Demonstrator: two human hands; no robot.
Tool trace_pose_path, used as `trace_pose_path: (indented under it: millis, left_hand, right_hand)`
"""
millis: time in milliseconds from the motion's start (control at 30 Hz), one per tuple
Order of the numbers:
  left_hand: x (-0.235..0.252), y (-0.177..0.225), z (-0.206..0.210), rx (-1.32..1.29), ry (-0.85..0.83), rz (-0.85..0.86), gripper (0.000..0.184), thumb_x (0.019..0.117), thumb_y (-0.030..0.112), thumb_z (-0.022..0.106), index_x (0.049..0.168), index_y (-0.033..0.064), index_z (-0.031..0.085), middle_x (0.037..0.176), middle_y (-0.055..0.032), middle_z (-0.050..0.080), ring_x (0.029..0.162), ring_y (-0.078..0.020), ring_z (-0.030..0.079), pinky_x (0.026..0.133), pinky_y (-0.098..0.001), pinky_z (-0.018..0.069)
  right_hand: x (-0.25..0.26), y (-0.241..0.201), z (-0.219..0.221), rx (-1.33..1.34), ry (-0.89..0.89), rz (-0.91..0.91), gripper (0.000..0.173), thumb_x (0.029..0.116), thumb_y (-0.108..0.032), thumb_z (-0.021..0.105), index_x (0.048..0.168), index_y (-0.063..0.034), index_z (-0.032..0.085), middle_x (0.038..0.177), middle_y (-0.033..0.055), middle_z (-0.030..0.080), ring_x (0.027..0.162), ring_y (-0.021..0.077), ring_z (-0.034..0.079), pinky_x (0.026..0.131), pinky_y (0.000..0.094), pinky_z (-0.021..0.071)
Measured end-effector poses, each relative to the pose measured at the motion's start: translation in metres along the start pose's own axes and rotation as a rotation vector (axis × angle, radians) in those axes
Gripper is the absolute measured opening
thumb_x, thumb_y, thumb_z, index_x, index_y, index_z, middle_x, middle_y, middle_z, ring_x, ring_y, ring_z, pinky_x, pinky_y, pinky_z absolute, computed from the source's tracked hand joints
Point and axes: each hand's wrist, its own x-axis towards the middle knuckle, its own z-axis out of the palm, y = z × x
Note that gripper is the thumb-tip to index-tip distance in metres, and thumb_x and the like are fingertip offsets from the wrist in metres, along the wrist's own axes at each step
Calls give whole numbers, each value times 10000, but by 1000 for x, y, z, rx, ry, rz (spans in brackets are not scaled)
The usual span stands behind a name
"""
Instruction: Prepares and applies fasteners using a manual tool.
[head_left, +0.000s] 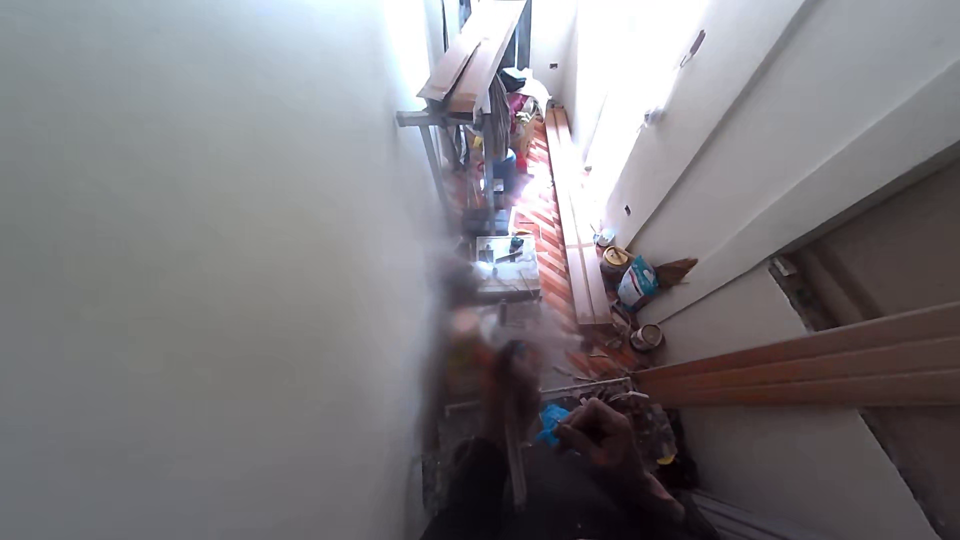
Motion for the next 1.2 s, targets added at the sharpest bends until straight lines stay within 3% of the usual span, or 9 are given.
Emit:
trace_pose_path:
  millis: [67, 133, 267, 333, 467, 600, 767, 1033, 1200]
  left_hand:
    - [-2, 1, -5, 26, -41, -17, 488, 1023, 461, 510, 648, 163, 600, 505, 61, 458, 407, -70, 470, 381, -219, 378]
    - [-5, 1, -5, 76, -63, -4, 452, 986, 458, 595, 641, 168, 620, 508, 64, 472, 418, -61, 490, 393, -211, 399]
    - [-15, 3, 19, 82, -15, 18, 415, 1000, 307, 558, 623, 164, 660, 495, 45, 533, 417, -57, 538, 407, -205, 450]
    - [-19, 4, 26, 136, 11, 8, 404, 994, 288, 541, 626, 168, 658, 506, 33, 554, 425, -63, 547, 414, -213, 452]
    - [-22, 2, 29, 388, 160, 114, 498, 1051, 188, 286, 723, 179, 660, 613, 38, 660, 535, -20, 627, 516, -191, 541]
    - [-24, 0, 29, 379, 187, 39, 525, 1045, 250, 272, 700, 159, 658, 609, -23, 672, 525, -86, 650, 489, -243, 550]
    - [-24, 1, 27, 378, 193, 31, 453, 1031, 279, 355, 730, 157, 671, 627, -30, 675, 554, -103, 666, 508, -266, 566]
    - [-22, 3, 14, 281, 77, -59, 309, 865, 440, 726, 773, 145, 736, 650, -60, 676, 569, -144, 680, 508, -314, 573]
    - [-23, 2, 20, 297, 95, -61, 312, 898, 412, 659, 701, 176, 712, 603, -31, 655, 527, -120, 652, 486, -290, 552]
  right_hand:
    - [7, -7, -1, -28, 42, 49, 357, 949, 13, 643, 1299, 12, 574, 865, 53, 758, 707, 164, 744, 677, 321, 653]
    - [22, -10, -11, -117, 91, 33, 438, 982, -9, 558, 1416, 47, 529, 843, 41, 726, 692, 118, 699, 669, 294, 624]
    - [62, -17, -33, -270, 61, -141, 330, 1016, -11, 451, 1272, 61, 645, 868, -1, 687, 748, 26, 639, 729, 223, 577]
    - [78, -28, -33, -325, 29, -148, 284, 1029, -27, 446, 1203, 57, 655, 868, 14, 681, 753, 43, 648, 732, 235, 583]
    - [101, -48, -19, -266, 86, -106, 181, 1028, -16, 475, 1153, 71, 571, 948, 62, 727, 855, 126, 729, 787, 304, 629]
    - [123, -59, -10, 2, 224, -124, 159, 998, 25, 528, 1090, 59, 653, 999, 98, 732, 905, 184, 733, 821, 352, 639]
    - [137, -57, -3, 150, 258, -120, 150, 956, 27, 611, 1085, 49, 684, 985, 107, 740, 874, 190, 733, 813, 361, 637]
    - [142, -54, 0, 229, 231, -88, 143, 958, 47, 615, 1078, 55, 692, 984, 123, 750, 878, 201, 747, 786, 358, 648]
    - [141, -55, -1, 180, 232, -84, 143, 956, 52, 607, 1068, 66, 695, 985, 122, 757, 874, 197, 751, 798, 356, 648]
